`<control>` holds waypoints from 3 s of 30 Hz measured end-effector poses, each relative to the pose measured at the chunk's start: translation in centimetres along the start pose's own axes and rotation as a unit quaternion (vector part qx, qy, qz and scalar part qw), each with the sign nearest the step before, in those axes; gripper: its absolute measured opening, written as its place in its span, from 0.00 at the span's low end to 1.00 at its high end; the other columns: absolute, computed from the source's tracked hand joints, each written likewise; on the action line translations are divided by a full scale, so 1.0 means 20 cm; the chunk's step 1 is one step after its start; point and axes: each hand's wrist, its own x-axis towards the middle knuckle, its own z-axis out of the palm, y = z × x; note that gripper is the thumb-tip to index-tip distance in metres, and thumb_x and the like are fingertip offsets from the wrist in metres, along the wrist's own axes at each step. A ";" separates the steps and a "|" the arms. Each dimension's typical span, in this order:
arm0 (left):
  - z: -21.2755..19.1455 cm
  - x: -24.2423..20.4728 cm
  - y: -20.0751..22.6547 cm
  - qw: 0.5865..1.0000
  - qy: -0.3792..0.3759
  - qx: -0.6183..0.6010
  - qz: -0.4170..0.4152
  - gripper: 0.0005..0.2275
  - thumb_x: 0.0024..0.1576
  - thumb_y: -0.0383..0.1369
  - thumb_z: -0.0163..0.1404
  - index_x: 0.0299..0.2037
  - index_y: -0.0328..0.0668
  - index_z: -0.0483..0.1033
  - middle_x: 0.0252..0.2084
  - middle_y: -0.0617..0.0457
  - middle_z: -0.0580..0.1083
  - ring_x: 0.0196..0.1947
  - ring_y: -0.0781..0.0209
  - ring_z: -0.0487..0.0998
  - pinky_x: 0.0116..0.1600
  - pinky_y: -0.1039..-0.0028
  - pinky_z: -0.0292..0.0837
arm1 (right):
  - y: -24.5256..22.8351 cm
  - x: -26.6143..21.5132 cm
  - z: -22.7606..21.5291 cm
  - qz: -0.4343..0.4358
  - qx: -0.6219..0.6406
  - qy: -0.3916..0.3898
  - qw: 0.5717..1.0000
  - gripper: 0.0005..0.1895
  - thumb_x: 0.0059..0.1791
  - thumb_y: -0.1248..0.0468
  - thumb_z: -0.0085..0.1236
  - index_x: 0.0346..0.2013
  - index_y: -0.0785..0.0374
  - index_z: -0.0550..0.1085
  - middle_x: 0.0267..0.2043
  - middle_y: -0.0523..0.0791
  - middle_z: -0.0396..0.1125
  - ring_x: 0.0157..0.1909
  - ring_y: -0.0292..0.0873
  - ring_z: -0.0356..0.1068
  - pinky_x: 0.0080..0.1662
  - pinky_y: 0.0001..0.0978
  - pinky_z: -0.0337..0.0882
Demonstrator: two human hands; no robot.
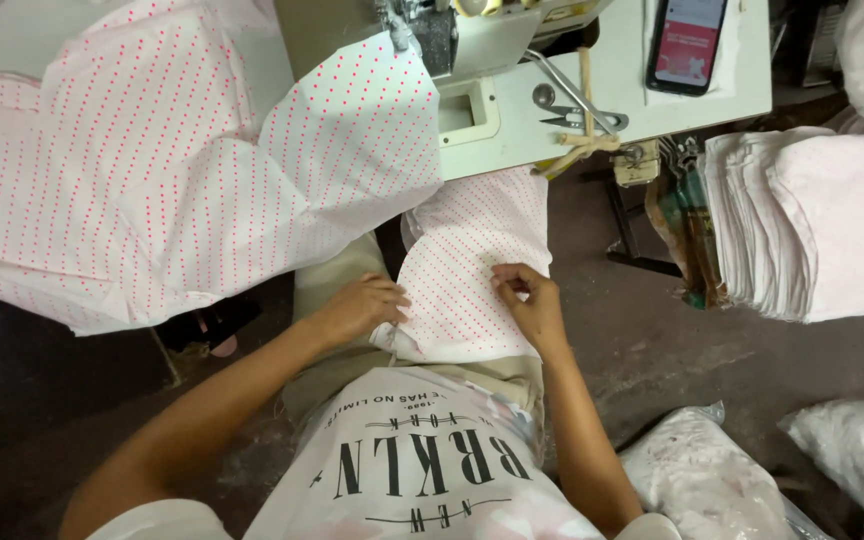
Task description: Sewing together pieces of pink dotted fabric using an industrial overlock machine
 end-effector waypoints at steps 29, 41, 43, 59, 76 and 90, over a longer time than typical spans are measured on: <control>-0.72 0.35 0.87 0.797 0.442 -0.312 -0.269 0.05 0.64 0.26 0.51 0.42 0.36 0.80 0.32 0.48 0.80 0.35 0.62 0.77 0.43 0.66 0.75 | -0.63 -0.40 -0.56 -0.171 0.104 -0.267 0.943 0.08 0.39 0.77 0.66 0.31 0.67 0.83 0.29 0.58 0.80 0.32 0.55 0.81 0.35 0.50 0.79; -1.65 0.86 0.60 0.935 0.309 0.047 -0.166 0.04 0.56 0.30 0.63 0.35 0.42 0.82 0.35 0.49 0.78 0.35 0.48 0.77 0.42 0.60 0.73 | -0.65 -0.11 0.06 -0.146 0.193 -0.089 0.966 0.04 0.48 0.69 0.66 0.35 0.67 0.83 0.12 0.47 0.69 0.14 0.39 0.69 0.25 0.28 0.69; -1.51 0.91 0.31 0.932 0.311 0.082 -0.168 0.05 0.55 0.31 0.63 0.33 0.43 0.80 0.37 0.49 0.76 0.39 0.45 0.76 0.46 0.58 0.72 | -0.69 0.03 0.14 -0.131 0.122 -0.044 0.983 0.05 0.49 0.66 0.65 0.37 0.66 0.82 0.23 0.49 0.72 0.27 0.44 0.73 0.34 0.34 0.73; -1.41 0.85 0.36 0.928 0.266 -0.004 -0.260 0.05 0.59 0.34 0.58 0.40 0.44 0.78 0.36 0.50 0.77 0.42 0.45 0.81 0.50 0.56 0.74 | -0.55 0.46 0.32 -0.239 0.033 -0.032 0.970 0.04 0.48 0.70 0.64 0.38 0.63 0.80 0.38 0.47 0.71 0.43 0.44 0.71 0.49 0.39 0.71; -1.63 -0.06 1.13 0.783 0.567 -0.117 -0.228 0.01 0.66 0.20 0.57 0.44 0.30 0.77 0.42 0.47 0.76 0.43 0.63 0.76 0.52 0.80 0.70 | -1.24 -0.32 -0.27 -0.323 0.108 -0.087 0.936 0.03 0.44 0.66 0.68 0.29 0.57 0.80 0.32 0.42 0.76 0.39 0.39 0.74 0.53 0.34 0.72; -1.61 0.78 0.16 0.868 0.461 -0.142 -0.118 0.11 0.58 0.17 0.47 0.41 0.47 0.75 0.41 0.57 0.76 0.42 0.66 0.77 0.42 0.79 0.70 | -0.93 -0.08 0.02 -0.164 0.162 0.112 0.967 0.12 0.43 0.65 0.71 0.39 0.60 0.78 0.28 0.41 0.72 0.34 0.33 0.72 0.43 0.25 0.72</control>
